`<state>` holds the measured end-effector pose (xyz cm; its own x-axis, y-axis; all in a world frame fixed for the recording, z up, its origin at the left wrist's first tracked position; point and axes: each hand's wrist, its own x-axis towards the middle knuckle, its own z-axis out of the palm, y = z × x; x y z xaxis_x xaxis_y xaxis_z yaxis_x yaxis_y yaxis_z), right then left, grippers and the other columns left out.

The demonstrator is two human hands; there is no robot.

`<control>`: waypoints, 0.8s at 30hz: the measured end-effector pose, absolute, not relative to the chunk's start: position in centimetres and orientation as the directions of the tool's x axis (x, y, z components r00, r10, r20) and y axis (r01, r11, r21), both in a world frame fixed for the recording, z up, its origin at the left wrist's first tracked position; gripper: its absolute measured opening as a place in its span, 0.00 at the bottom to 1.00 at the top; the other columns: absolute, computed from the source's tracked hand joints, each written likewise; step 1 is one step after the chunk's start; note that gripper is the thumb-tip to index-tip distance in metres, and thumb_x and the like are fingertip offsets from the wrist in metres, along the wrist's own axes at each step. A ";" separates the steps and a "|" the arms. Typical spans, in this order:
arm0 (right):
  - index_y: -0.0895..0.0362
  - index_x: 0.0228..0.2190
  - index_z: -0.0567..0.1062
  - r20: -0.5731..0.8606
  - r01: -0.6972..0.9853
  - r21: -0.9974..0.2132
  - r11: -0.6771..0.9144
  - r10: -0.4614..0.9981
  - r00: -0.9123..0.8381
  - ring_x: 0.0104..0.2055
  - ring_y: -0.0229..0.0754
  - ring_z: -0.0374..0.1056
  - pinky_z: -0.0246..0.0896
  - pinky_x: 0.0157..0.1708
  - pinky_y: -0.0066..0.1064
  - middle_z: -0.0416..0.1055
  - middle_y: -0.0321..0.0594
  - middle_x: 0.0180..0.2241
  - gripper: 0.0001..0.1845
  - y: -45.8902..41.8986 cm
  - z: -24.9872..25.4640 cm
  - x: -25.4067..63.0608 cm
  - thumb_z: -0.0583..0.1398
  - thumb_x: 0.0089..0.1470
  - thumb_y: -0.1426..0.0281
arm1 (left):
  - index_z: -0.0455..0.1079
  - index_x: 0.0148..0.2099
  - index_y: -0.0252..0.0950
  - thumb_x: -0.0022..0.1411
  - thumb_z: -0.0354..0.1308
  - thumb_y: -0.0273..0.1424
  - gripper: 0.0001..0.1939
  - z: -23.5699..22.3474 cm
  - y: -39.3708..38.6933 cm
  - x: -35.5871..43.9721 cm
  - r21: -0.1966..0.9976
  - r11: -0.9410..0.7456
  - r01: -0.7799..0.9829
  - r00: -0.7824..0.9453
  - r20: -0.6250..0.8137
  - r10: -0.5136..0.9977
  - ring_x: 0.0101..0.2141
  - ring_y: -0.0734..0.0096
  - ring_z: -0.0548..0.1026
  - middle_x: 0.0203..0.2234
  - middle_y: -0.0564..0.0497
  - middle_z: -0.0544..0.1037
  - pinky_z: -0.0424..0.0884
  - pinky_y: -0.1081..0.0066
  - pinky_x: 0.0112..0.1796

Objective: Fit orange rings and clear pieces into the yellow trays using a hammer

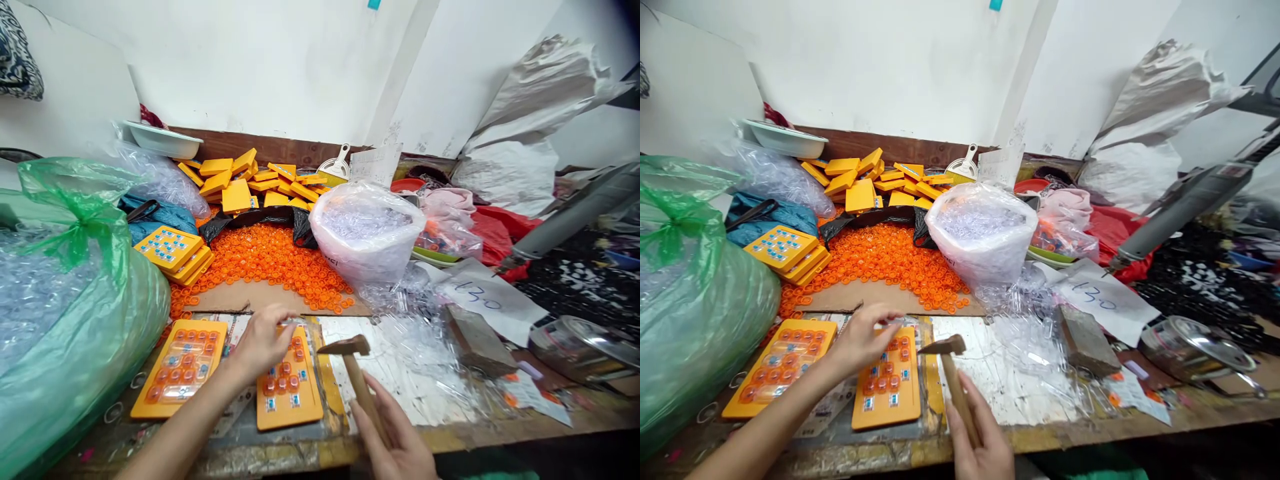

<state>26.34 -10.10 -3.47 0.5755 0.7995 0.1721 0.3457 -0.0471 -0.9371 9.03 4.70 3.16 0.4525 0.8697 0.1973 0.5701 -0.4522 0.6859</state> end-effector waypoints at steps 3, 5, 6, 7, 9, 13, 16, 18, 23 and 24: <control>0.59 0.49 0.71 0.031 0.198 -0.975 -0.099 0.826 0.564 0.48 0.49 0.71 0.69 0.45 0.32 0.74 0.46 0.47 0.29 -9.0 -3.7 27.4 0.62 0.49 0.56 | 0.73 0.35 0.34 0.62 0.51 0.25 0.09 2.7 8.6 11.8 0.651 -0.480 0.587 0.508 0.165 0.845 0.38 0.67 0.75 0.35 0.48 0.78 0.70 0.65 0.43; 0.58 0.51 0.69 0.019 0.160 -0.983 -0.090 0.818 0.575 0.47 0.49 0.72 0.70 0.44 0.32 0.75 0.45 0.46 0.30 -8.8 -3.8 27.5 0.61 0.50 0.56 | 0.72 0.35 0.33 0.62 0.54 0.29 0.06 1.9 10.4 13.5 0.634 -0.488 0.600 0.543 0.125 0.830 0.38 0.67 0.75 0.34 0.49 0.77 0.70 0.62 0.42; 0.57 0.51 0.69 0.032 0.160 -0.984 -0.077 0.806 0.591 0.46 0.48 0.73 0.70 0.44 0.31 0.76 0.45 0.45 0.29 -8.7 -3.8 27.5 0.61 0.50 0.56 | 0.71 0.37 0.33 0.62 0.55 0.31 0.07 1.5 11.1 14.2 0.628 -0.485 0.609 0.550 0.107 0.828 0.38 0.67 0.74 0.35 0.49 0.77 0.71 0.61 0.42; 0.57 0.51 0.70 0.049 0.169 -0.983 -0.067 0.798 0.601 0.45 0.48 0.73 0.70 0.43 0.31 0.76 0.45 0.45 0.29 -8.8 -3.9 27.4 0.61 0.51 0.56 | 0.71 0.38 0.33 0.63 0.56 0.33 0.08 1.2 11.5 14.8 0.625 -0.479 0.617 0.551 0.092 0.830 0.39 0.67 0.74 0.37 0.49 0.76 0.71 0.60 0.42; 0.57 0.50 0.70 0.089 0.214 -0.975 -0.055 0.790 0.606 0.43 0.48 0.74 0.71 0.41 0.31 0.76 0.45 0.43 0.28 -9.0 -4.0 27.2 0.61 0.51 0.56 | 0.70 0.40 0.32 0.62 0.56 0.33 0.09 1.1 11.8 15.1 0.626 -0.460 0.630 0.542 0.069 0.837 0.38 0.67 0.74 0.37 0.49 0.76 0.71 0.60 0.42; 0.57 0.52 0.70 0.110 0.259 -0.964 -0.061 0.794 0.598 0.46 0.48 0.73 0.70 0.44 0.32 0.75 0.45 0.47 0.29 -9.2 -4.3 27.3 0.60 0.52 0.56 | 0.70 0.42 0.33 0.59 0.56 0.25 0.08 2.4 9.7 13.0 0.651 -0.441 0.617 0.522 0.080 0.849 0.35 0.66 0.75 0.32 0.49 0.77 0.71 0.63 0.40; 0.59 0.50 0.71 0.074 0.241 -0.966 -0.089 0.803 0.592 0.51 0.48 0.69 0.65 0.50 0.32 0.72 0.46 0.50 0.28 -9.3 -4.3 27.3 0.60 0.52 0.56 | 0.67 0.47 0.36 0.59 0.54 0.25 0.13 3.2 5.6 9.5 0.674 -0.441 0.592 0.491 0.132 0.861 0.39 0.66 0.75 0.37 0.49 0.77 0.71 0.66 0.42; 0.59 0.48 0.74 0.105 0.282 -0.956 -0.081 0.803 0.586 0.52 0.49 0.69 0.62 0.53 0.34 0.72 0.45 0.50 0.26 -9.4 -4.0 27.1 0.60 0.52 0.57 | 0.66 0.48 0.39 0.60 0.53 0.28 0.13 2.9 2.2 7.1 0.704 -0.442 0.556 0.470 0.172 0.866 0.40 0.67 0.75 0.38 0.49 0.76 0.71 0.66 0.43; 0.53 0.43 0.79 0.376 0.526 -0.844 0.107 0.816 0.438 0.43 0.46 0.74 0.70 0.44 0.28 0.77 0.41 0.43 0.16 -10.7 -2.4 25.2 0.61 0.52 0.64 | 0.61 0.51 0.44 0.62 0.53 0.27 0.16 0.3 -3.7 3.5 0.684 -0.517 0.514 0.423 0.323 0.847 0.39 0.70 0.76 0.39 0.51 0.77 0.74 0.72 0.41; 0.51 0.44 0.78 0.437 0.570 -0.805 0.164 0.814 0.383 0.41 0.44 0.75 0.71 0.40 0.25 0.78 0.39 0.41 0.15 -11.0 -2.2 24.8 0.61 0.53 0.66 | 0.60 0.52 0.45 0.61 0.53 0.26 0.17 -0.1 -4.1 3.3 0.673 -0.535 0.510 0.420 0.348 0.838 0.39 0.70 0.77 0.39 0.52 0.77 0.74 0.73 0.41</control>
<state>24.78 -10.95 -2.21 0.3835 0.8136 0.4371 0.5698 0.1640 -0.8052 3.28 -4.11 -0.15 0.4198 0.8382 0.3480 0.5104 -0.5351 0.6732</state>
